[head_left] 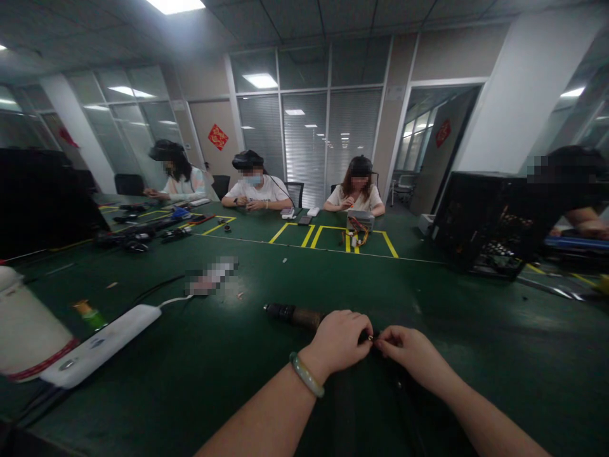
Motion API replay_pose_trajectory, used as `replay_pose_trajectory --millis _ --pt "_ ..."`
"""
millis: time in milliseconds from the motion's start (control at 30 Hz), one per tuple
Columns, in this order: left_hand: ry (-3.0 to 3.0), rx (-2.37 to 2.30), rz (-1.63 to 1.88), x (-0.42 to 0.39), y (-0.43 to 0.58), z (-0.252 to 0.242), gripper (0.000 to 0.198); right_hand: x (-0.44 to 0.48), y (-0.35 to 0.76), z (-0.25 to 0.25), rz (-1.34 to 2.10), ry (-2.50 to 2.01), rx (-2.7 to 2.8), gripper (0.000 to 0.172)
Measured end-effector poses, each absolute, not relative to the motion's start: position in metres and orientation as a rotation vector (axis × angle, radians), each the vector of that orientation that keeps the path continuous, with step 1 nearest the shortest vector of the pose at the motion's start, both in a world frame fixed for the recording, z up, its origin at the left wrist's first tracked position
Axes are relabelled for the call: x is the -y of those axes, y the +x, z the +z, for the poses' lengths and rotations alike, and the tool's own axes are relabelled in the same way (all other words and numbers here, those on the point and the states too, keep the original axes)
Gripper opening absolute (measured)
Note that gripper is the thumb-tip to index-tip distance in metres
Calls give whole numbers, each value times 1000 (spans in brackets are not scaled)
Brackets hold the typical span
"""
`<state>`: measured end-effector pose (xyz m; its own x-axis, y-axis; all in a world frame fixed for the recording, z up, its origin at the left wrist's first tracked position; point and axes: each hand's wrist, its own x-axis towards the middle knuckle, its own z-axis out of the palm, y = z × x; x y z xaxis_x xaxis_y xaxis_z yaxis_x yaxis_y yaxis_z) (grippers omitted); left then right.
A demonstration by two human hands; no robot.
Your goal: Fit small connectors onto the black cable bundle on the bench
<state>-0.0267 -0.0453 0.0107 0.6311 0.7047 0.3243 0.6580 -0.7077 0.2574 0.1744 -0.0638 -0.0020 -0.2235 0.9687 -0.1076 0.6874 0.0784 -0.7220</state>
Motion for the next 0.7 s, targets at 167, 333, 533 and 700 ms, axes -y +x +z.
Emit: replay_pose_trajectory --millis 167,333,533,700 --pt "2746 -1130 576 45 -27 12 11 65 174 0 947 -1638 1956 24" --pt "2731 -1160 600 46 -28 13 18 66 175 2 984 -1651 1953 24" --pt "2728 -1156 623 46 -27 12 12 65 174 0 966 -1634 1945 23" --pt "2725 -1109 631 44 -28 10 8 64 175 -3 958 -1620 1957 23"
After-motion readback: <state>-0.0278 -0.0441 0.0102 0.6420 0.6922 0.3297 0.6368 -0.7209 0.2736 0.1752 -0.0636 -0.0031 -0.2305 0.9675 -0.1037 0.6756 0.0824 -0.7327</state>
